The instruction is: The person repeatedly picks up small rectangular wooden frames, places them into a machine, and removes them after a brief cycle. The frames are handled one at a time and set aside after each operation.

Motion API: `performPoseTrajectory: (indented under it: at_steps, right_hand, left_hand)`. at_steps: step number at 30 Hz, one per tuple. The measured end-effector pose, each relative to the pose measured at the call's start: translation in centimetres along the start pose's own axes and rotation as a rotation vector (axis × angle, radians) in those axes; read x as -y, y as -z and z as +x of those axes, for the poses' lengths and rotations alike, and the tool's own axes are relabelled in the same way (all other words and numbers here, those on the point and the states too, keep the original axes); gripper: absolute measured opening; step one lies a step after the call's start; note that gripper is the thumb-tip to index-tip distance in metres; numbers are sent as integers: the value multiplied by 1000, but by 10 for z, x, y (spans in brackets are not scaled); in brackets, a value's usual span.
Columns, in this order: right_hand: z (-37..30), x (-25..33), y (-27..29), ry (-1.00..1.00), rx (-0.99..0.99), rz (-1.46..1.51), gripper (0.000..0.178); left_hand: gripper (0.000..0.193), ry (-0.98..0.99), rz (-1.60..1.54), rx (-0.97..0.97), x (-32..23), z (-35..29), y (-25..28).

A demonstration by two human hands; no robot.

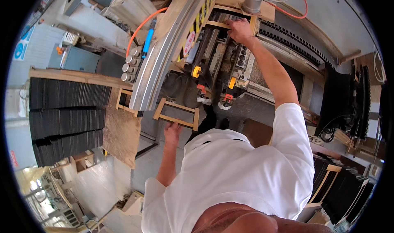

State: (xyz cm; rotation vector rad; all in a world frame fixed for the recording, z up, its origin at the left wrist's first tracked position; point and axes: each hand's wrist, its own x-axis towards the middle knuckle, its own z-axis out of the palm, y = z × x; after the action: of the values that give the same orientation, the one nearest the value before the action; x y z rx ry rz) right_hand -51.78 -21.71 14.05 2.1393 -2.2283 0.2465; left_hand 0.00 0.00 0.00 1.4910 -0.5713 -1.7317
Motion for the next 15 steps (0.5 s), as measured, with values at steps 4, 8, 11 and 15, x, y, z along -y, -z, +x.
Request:
performPoseTrajectory:
  at_steps: [4, 8, 11, 15]
  right_hand:
    - [-2, 1, 6, 30, -47, -22, 42]
    - [-1, 13, 0, 9, -33, -71, 44]
    - [-2, 14, 2, -34, -62, -121, 45]
    - [3, 17, -5, -68, -72, -143, 48]
  left_hand:
    - [25, -50, -25, -33, 2, -2, 18]
    - [22, -120, -54, -136, -17, -8, 62]
    - [26, -181, -47, -176, -19, 9, 106]
    - [18, -294, -120, -286, -69, 28, 158]
